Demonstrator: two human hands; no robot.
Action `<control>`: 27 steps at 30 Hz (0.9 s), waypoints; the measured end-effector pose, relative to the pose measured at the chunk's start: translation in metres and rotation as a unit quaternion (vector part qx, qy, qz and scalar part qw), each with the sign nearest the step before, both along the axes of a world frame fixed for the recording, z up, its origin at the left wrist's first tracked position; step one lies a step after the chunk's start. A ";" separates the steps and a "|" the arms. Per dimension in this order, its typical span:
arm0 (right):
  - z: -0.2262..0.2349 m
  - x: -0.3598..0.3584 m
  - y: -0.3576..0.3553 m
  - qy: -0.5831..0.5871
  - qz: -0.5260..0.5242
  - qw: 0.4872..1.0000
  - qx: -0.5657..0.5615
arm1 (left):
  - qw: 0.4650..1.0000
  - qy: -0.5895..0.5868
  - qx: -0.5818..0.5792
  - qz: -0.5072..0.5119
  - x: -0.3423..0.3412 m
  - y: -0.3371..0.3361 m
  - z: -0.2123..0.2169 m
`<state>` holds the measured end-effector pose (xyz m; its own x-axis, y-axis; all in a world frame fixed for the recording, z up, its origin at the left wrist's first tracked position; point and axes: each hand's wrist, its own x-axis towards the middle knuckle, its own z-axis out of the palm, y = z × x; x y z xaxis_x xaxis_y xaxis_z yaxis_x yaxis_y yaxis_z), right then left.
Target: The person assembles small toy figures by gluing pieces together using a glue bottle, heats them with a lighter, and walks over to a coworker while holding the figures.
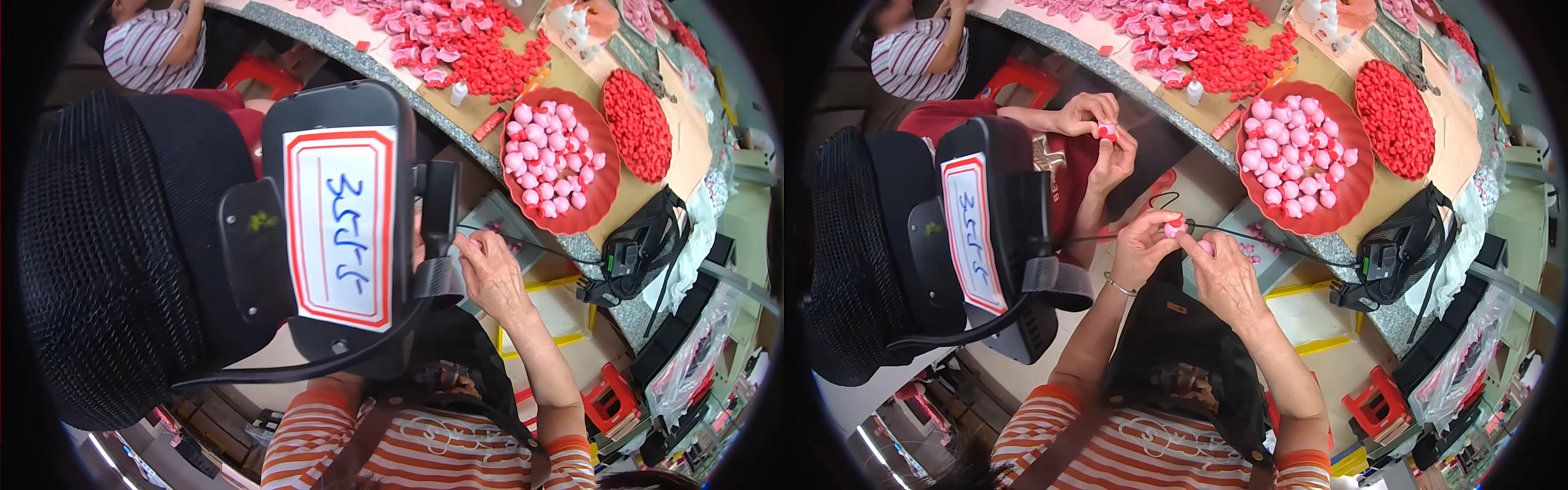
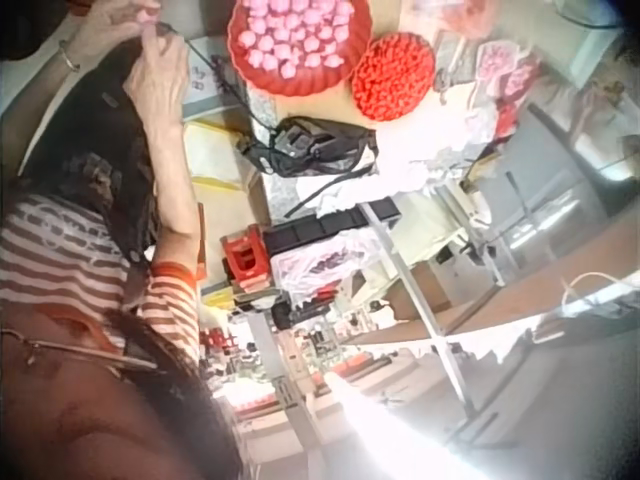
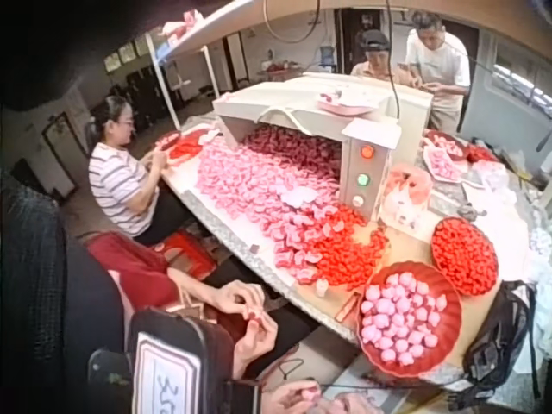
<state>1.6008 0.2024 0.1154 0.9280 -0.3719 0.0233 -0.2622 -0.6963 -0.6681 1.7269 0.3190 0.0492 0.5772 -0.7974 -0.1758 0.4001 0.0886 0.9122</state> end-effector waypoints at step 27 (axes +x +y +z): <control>0.001 0.006 0.003 0.055 0.077 0.991 -0.098 | 0.993 0.051 -0.097 -0.045 0.007 0.016 -0.004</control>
